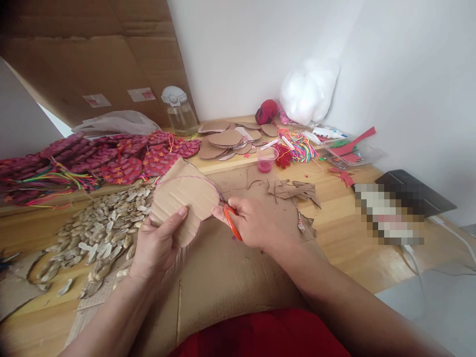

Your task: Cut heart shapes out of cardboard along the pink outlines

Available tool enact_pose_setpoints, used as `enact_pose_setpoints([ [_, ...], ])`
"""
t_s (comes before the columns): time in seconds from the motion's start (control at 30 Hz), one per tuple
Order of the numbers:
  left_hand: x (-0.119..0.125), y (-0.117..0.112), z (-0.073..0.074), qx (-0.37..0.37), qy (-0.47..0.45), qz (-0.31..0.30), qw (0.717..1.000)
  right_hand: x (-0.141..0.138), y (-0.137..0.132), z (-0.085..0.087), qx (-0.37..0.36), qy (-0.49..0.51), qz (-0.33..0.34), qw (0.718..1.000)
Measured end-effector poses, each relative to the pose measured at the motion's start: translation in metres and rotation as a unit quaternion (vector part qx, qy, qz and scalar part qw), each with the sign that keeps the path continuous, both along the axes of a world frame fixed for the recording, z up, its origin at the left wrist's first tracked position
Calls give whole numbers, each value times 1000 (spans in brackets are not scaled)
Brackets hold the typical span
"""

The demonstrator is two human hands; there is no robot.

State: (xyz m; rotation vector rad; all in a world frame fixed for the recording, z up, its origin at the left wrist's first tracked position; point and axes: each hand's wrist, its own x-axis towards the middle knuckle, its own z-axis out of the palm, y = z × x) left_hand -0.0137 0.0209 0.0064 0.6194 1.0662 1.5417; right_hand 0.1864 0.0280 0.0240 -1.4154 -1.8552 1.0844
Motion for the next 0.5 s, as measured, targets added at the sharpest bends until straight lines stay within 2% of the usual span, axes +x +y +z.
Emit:
enact_pose_setpoints([
  [0.23, 0, 0, 0, 2, 0, -8, 1000, -1, -2, 2, 5, -18, -17, 1000],
  [0.43, -2, 1, 0, 2, 8, -3, 1000, -3, -3, 15, 14, -45, -23, 999],
  [0.5, -4, 2, 0, -1, 10, -5, 1000, -4, -4, 14, 12, -50, -23, 998],
])
